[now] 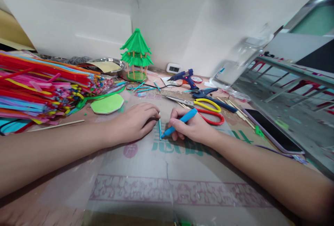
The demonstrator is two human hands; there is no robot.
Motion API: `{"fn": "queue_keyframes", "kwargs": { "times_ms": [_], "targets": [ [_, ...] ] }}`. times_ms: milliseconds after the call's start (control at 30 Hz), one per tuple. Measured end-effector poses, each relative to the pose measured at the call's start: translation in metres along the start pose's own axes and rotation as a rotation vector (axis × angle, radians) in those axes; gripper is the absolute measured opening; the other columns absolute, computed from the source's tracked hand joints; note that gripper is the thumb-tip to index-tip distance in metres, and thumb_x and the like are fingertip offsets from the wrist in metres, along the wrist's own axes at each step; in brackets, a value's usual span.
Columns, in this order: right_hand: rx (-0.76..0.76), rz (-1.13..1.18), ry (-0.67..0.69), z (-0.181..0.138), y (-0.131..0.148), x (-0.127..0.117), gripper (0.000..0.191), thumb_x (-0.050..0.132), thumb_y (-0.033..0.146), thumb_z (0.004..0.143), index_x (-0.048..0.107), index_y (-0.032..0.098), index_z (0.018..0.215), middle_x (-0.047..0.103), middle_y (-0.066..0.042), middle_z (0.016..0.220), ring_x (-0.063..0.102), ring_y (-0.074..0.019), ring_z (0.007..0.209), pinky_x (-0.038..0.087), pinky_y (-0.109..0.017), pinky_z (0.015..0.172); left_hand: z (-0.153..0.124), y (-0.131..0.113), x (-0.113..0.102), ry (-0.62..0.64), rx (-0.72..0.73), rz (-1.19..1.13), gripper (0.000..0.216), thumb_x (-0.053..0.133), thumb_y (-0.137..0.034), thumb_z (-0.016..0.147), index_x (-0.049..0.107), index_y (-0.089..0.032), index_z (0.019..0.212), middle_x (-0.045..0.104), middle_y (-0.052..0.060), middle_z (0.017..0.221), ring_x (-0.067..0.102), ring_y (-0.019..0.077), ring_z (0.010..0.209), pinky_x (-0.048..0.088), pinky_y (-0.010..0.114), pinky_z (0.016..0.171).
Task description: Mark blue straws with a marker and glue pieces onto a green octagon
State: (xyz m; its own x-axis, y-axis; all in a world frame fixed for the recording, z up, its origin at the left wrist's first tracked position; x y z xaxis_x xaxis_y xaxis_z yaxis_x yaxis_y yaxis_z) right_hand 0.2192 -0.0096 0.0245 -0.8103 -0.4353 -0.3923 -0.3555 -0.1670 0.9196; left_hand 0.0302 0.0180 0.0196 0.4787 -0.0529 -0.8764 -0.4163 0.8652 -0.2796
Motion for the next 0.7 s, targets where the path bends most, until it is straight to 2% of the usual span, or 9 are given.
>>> {"fn": "queue_keyframes", "kwargs": {
  "times_ms": [133, 333, 500, 700],
  "targets": [
    [0.004, 0.008, 0.009, 0.000, 0.001, 0.001, 0.027, 0.063, 0.043, 0.095, 0.055, 0.022, 0.081, 0.068, 0.002, 0.059, 0.052, -0.0090, 0.042, 0.038, -0.018, 0.040, -0.001, 0.000, 0.000, 0.005, -0.004, -0.012, 0.019, 0.049, -0.023, 0.103, 0.066, -0.017, 0.110, 0.072, 0.012, 0.118, 0.067, 0.0262, 0.112, 0.054, 0.044, 0.102],
    [-0.059, 0.015, -0.235, 0.006, 0.002, -0.007, 0.031, 0.067, 0.048, 0.094, 0.053, 0.022, 0.083, 0.067, 0.002, 0.059, 0.051, -0.0091, 0.043, 0.041, -0.020, 0.043, -0.001, 0.000, 0.000, 0.025, -0.022, -0.007, 0.019, 0.050, -0.022, 0.103, 0.066, -0.017, 0.110, 0.071, 0.011, 0.114, 0.067, 0.0264, 0.111, 0.054, 0.043, 0.101],
    [-0.058, 0.012, -0.249, 0.010, 0.000, -0.009, 0.034, 0.072, 0.049, 0.092, 0.053, 0.022, 0.086, 0.067, 0.003, 0.060, 0.053, -0.0095, 0.045, 0.042, -0.020, 0.044, 0.000, -0.001, 0.000, 0.011, -0.001, 0.011, 0.018, 0.051, -0.020, 0.102, 0.066, -0.016, 0.110, 0.071, 0.011, 0.114, 0.067, 0.0260, 0.110, 0.054, 0.042, 0.101],
    [-0.078, 0.011, -0.248, 0.010, 0.001, -0.007, 0.032, 0.069, 0.048, 0.093, 0.051, 0.023, 0.085, 0.067, 0.003, 0.060, 0.053, -0.0091, 0.044, 0.042, -0.020, 0.043, 0.000, 0.000, 0.001, 0.013, -0.001, 0.008, 0.018, 0.051, -0.020, 0.102, 0.066, -0.016, 0.111, 0.071, 0.011, 0.115, 0.067, 0.0261, 0.111, 0.054, 0.042, 0.101]
  ]
}}
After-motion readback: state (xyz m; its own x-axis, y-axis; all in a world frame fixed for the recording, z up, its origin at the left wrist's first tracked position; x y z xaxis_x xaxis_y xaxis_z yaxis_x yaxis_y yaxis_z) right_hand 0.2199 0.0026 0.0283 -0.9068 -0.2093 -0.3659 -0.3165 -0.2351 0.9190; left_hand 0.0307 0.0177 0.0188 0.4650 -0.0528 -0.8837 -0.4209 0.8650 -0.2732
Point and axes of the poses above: each hand's wrist, its own z-axis towards the middle knuckle, its own x-axis out of the palm, y = z × x, the point moved 4 cm from there along z, towards the middle knuckle
